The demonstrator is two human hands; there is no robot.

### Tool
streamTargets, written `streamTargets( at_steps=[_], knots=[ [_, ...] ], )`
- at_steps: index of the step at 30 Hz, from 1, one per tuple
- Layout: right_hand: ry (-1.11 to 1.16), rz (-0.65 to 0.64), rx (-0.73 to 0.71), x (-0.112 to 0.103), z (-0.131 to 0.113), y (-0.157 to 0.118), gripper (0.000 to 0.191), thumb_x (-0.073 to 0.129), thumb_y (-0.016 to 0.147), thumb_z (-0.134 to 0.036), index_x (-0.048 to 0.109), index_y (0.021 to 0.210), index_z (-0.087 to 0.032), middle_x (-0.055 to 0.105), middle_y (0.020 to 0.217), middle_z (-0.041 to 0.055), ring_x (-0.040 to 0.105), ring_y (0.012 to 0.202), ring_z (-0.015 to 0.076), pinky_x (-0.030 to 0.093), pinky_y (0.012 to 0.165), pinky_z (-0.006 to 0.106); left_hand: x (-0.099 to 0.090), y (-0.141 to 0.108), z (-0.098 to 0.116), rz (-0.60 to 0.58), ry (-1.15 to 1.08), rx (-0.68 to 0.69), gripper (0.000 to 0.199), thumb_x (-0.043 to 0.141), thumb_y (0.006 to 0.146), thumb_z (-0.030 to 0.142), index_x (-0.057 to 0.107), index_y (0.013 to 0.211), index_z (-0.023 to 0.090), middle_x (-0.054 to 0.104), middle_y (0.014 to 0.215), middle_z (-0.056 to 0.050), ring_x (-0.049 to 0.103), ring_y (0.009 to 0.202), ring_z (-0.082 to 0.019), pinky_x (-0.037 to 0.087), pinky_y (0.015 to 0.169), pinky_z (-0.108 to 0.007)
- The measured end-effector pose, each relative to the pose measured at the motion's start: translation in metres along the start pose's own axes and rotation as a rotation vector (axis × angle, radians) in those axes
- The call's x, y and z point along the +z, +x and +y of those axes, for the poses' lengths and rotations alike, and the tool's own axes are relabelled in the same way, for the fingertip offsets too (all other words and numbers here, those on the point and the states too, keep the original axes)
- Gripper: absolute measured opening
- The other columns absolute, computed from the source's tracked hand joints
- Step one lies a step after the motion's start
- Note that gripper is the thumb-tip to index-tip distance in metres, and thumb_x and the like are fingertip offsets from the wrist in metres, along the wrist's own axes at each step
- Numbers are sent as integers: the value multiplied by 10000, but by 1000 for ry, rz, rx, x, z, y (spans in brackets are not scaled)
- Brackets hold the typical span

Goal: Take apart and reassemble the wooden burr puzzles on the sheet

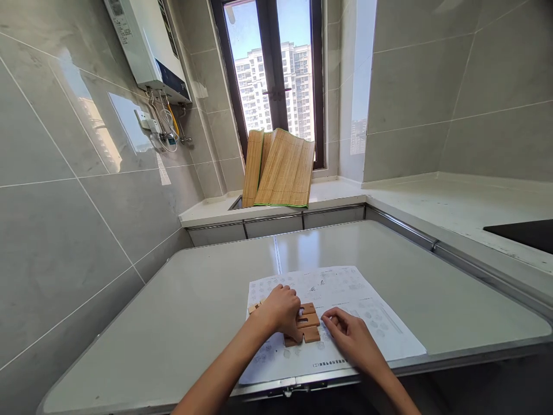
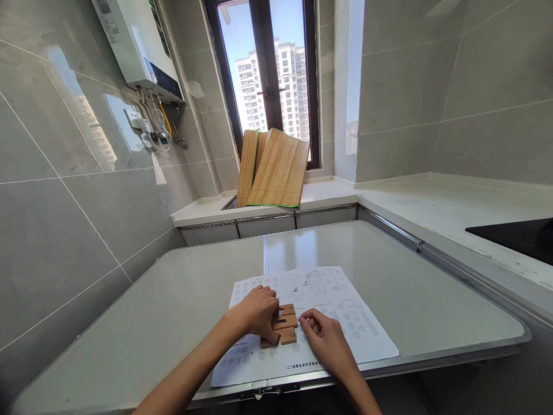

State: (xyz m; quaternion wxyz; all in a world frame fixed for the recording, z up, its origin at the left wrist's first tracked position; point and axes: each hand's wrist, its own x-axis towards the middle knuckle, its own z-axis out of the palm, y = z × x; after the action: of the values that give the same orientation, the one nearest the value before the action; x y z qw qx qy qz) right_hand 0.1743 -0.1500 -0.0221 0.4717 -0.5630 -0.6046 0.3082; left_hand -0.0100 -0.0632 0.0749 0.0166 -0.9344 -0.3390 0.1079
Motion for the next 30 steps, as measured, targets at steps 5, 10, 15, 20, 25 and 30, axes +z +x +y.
streamTargets(
  at_steps=[5, 10, 15, 20, 25, 30],
  knots=[
    [-8, -22, 20, 1, 4, 2, 428, 533, 919, -596, 725, 863, -217, 650, 668, 13, 546, 615, 185, 410, 576, 274, 6, -4, 6, -31, -106, -106, 251, 816, 527, 451, 722, 599, 229, 721, 664, -95, 680, 721, -302, 476, 668, -382],
    [-2, -27, 13, 2, 7, 2, 416, 532, 924, -581, 720, 867, -214, 644, 648, 7, 541, 603, 183, 398, 571, 273, 7, -16, 12, 0, -179, -181, 258, 769, 647, 467, 732, 702, 218, 750, 769, -108, 694, 768, -303, 457, 638, -357],
    [-9, -57, 0, -1, 1, 0, 402, 522, 936, -570, 715, 880, -222, 663, 682, 7, 568, 634, 189, 418, 605, 274, 12, -26, 8, 72, -235, -270, 350, 611, 854, 456, 682, 1090, 207, 748, 1046, -115, 695, 928, -298, 478, 714, -355],
    [-44, -96, -49, -2, -7, -2, 303, 593, 914, -500, 722, 907, -226, 665, 735, 9, 587, 685, 194, 431, 634, 277, 23, -25, 1, 110, -197, -328, 266, 576, 902, 362, 695, 1013, 151, 699, 1121, -184, 634, 1074, -358, 462, 869, -436],
    [-120, -163, -107, -2, -11, -4, 193, 651, 887, -421, 701, 942, -243, 639, 857, 9, 574, 739, 187, 452, 712, 292, 31, -23, -2, 113, -177, -332, 238, 620, 897, 376, 702, 930, 155, 694, 1076, -171, 628, 1048, -345, 461, 864, -426],
    [-207, -227, -109, 0, -13, -7, 211, 742, 815, -396, 695, 991, -289, 592, 900, -14, 558, 749, 180, 437, 711, 287, 34, -26, -3, 136, -165, -315, 252, 670, 872, 395, 695, 921, 149, 696, 1047, -152, 620, 1030, -338, 457, 858, -415]
  ],
)
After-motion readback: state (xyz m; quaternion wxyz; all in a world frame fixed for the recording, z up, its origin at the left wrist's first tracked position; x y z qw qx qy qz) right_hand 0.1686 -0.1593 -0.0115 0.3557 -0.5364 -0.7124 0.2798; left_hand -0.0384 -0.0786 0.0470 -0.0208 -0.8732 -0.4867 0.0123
